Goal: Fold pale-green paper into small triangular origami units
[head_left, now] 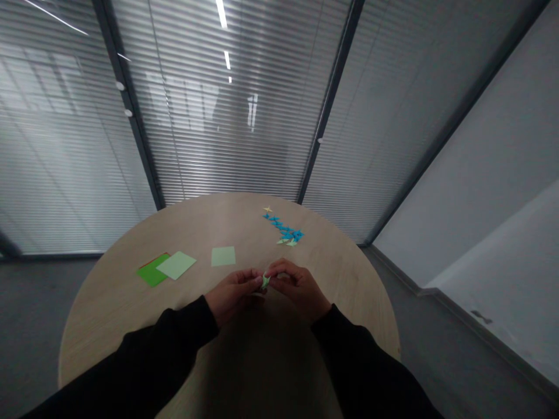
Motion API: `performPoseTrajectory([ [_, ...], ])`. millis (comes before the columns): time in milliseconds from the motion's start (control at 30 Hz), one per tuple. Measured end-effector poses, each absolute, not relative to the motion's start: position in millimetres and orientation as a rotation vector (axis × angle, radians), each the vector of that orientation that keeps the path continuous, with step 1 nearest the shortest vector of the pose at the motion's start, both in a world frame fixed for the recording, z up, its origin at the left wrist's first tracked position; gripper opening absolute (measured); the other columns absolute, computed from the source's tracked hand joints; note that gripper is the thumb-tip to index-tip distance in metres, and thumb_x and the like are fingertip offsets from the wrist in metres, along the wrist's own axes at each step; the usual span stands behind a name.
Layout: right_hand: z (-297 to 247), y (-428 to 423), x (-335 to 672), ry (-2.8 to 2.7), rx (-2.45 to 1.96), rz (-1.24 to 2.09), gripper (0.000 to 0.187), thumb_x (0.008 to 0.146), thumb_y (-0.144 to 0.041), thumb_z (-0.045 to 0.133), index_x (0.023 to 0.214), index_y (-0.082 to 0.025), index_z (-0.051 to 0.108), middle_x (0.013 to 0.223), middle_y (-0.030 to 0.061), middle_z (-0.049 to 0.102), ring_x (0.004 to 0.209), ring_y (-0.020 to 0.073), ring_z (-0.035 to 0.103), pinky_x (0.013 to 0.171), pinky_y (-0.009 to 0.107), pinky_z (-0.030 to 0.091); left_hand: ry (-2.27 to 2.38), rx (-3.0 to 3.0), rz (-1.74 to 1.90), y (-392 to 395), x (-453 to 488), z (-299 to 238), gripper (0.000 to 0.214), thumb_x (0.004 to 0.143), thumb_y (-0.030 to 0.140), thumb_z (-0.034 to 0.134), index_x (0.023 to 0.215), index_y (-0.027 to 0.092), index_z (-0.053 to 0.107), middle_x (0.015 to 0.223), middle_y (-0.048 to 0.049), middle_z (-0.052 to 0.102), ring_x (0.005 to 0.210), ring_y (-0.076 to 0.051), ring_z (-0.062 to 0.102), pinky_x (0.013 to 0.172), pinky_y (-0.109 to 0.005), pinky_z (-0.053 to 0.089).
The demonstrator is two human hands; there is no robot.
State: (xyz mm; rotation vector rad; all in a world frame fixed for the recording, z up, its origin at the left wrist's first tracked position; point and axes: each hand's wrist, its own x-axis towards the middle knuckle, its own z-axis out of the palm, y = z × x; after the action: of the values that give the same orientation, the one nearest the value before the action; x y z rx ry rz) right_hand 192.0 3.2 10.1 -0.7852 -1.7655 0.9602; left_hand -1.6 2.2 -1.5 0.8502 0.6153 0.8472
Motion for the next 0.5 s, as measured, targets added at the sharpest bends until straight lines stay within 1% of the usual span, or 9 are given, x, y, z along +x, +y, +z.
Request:
performPoseTrajectory([
  [67,10.8,2.6,192.1,-1.786,-0.82,0.89,0.006,0.084,-0.023,0.066,0.089,-0.021,0.069,0.09,0.0035,0.066,0.083,0.0162,0.064,0.066,0.026,0.05,0.632,0.907,0.865,3.2,-1.9,-2.6,0.037,0.066,0.038,0.088,0.086,0.014,0.067,0.078,-0.0018,0.064,0.071,-0.011,0.058,0.069,-0.025,0.048],
  [133,11.5,1.6,191.7,-1.816,-0.861,0.778,0.007,0.08,-0.018,0.065,0.087,-0.02,0.068,0.085,0.0027,0.067,0.074,0.0146,0.062,0.062,0.025,0.049,0.669,1.005,0.895,4.7,-2.3,-3.9,0.038,0.069,0.04,0.085,0.09,0.014,0.068,0.081,-0.0026,0.066,0.072,-0.011,0.059,0.07,-0.025,0.047],
  [200,12.5,0.2,191.1,-1.859,-0.891,0.623,0.01,0.076,-0.015,0.064,0.085,-0.02,0.067,0.079,0.0013,0.066,0.066,0.013,0.059,0.06,0.025,0.047,0.724,1.116,0.914,6.2,-2.7,-4.4,0.038,0.071,0.042,0.083,0.093,0.014,0.069,0.083,-0.0032,0.067,0.071,-0.012,0.059,0.068,-0.025,0.045],
  [267,13.9,-1.1,190.7,-1.901,-0.901,0.466,0.011,0.075,-0.014,0.063,0.083,-0.02,0.065,0.075,-0.0001,0.063,0.062,0.0123,0.055,0.059,0.024,0.045,0.774,1.207,0.91,6.8,-3.0,-3.8,0.038,0.071,0.043,0.082,0.092,0.014,0.069,0.082,-0.0032,0.068,0.07,-0.012,0.058,0.067,-0.025,0.043],
  [367,16.2,-2.5,191.1,-1.982,-0.905,0.286,0.009,0.076,-0.014,0.061,0.081,-0.021,0.061,0.073,-0.0002,0.06,0.064,0.0134,0.054,0.06,0.025,0.044,0.809,1.278,0.9,6.1,-3.0,-1.1,0.037,0.071,0.045,0.08,0.087,0.014,0.069,0.078,-0.0027,0.067,0.069,-0.013,0.058,0.067,-0.027,0.043],
  [500,16.8,-2.8,192.3,-2.088,-0.921,0.122,0.008,0.079,-0.014,0.06,0.078,-0.022,0.058,0.076,0.0017,0.06,0.071,0.0164,0.055,0.066,0.028,0.045,0.824,1.298,0.922,4.7,-1.8,0.7,0.035,0.072,0.046,0.079,0.083,0.015,0.067,0.075,-0.0018,0.066,0.067,-0.014,0.057,0.066,-0.027,0.043],
])
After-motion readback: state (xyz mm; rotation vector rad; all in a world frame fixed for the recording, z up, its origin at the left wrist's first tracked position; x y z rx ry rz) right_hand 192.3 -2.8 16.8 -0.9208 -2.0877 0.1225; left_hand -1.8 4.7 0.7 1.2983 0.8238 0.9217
